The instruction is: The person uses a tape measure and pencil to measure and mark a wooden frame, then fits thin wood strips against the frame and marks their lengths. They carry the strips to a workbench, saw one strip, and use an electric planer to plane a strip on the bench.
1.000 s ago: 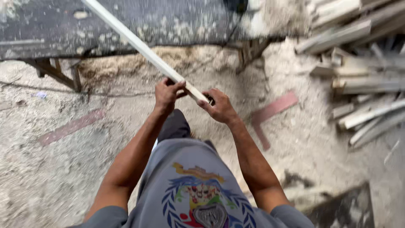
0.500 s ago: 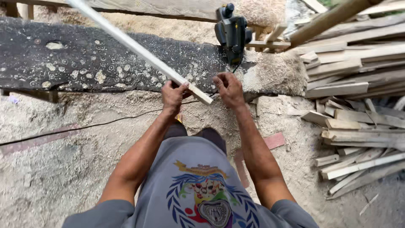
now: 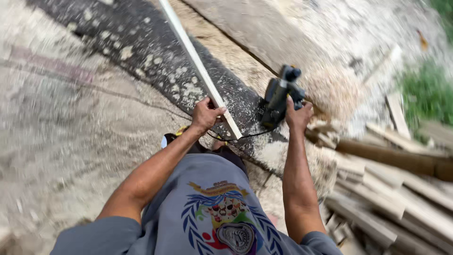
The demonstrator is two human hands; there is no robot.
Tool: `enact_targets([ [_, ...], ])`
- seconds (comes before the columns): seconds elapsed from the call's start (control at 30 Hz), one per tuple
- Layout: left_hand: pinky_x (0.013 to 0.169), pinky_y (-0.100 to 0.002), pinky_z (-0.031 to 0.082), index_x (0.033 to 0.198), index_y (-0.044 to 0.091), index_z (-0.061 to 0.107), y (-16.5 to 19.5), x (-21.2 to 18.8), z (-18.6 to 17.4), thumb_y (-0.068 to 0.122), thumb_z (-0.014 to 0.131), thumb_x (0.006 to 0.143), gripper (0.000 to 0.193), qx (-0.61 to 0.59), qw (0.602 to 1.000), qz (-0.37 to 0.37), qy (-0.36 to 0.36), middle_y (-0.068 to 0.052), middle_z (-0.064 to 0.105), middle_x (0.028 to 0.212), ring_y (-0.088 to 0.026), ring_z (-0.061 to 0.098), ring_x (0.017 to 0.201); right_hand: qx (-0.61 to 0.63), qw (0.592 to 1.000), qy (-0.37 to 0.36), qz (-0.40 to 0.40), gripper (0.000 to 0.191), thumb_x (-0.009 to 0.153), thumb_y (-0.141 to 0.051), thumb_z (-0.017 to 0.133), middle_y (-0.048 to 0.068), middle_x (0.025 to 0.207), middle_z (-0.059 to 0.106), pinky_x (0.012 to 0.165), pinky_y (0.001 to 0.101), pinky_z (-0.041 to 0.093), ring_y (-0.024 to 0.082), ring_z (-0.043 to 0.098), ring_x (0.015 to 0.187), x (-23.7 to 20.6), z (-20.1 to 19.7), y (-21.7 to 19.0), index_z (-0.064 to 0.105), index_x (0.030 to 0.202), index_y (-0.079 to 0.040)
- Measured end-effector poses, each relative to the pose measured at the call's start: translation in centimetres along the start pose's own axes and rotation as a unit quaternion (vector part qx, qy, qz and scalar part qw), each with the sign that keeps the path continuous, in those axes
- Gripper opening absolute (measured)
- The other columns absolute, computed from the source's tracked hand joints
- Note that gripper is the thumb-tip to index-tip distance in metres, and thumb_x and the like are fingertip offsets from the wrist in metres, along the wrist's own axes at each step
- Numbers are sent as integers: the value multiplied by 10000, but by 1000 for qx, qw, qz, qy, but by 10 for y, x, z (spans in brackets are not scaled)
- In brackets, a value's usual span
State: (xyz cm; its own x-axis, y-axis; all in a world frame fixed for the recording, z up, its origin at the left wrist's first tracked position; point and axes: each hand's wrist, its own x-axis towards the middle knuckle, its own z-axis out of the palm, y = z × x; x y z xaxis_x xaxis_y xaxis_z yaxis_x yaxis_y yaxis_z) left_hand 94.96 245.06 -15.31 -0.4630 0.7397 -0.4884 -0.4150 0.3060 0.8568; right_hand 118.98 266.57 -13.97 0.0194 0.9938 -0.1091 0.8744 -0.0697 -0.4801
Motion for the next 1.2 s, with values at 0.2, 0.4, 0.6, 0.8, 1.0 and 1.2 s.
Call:
enact_targets([
  [0.2,646,-359,661,1075,-45,655,-24,1,0,49,768,857,263,-25,994,-14,106,-159,755,979,-244,773,860,383,887,-254,52,389,888,-316,740,51,915,694,610,417,584,202,683,676,42,20,-7,599,1190,-115],
  [0.4,671,-363,664,1075,-31,653,-36,3,-30,60,768,853,266,-44,985,-13,169,-171,745,1023,-250,773,886,406,887,-219,9,274,965,-242,723,61,673,600,396,338,453,159,549,449,34,49,-17,593,991,-3],
  [0.6,691,-380,641,1088,4,666,-16,20,-96,75,757,843,270,-17,972,-51,227,-146,752,1040,-263,775,874,297,908,-295,-7,287,922,-293,762,67,675,662,388,307,407,144,549,432,-8,67,-47,681,878,-21],
  [0.8,686,-381,661,1117,-14,680,18,87,-211,65,762,867,276,-25,963,-70,260,-144,744,1056,-238,765,900,170,919,-340,-108,359,892,-409,765,34,630,673,415,290,454,105,589,457,-68,101,-131,729,902,-52],
  [1.0,609,-361,661,1120,-12,699,75,174,-364,64,782,821,320,-11,953,-82,291,-134,768,982,-239,774,827,112,913,-346,-184,400,877,-458,739,31,575,653,460,296,494,115,631,492,-116,160,-254,751,936,-63],
  [1.2,579,-338,654,1145,-9,653,127,218,-451,107,819,803,398,57,937,-156,306,-136,746,999,-243,777,815,21,916,-345,-205,444,912,-472,723,48,586,655,519,317,495,138,624,508,-146,224,-375,742,877,-30],
])
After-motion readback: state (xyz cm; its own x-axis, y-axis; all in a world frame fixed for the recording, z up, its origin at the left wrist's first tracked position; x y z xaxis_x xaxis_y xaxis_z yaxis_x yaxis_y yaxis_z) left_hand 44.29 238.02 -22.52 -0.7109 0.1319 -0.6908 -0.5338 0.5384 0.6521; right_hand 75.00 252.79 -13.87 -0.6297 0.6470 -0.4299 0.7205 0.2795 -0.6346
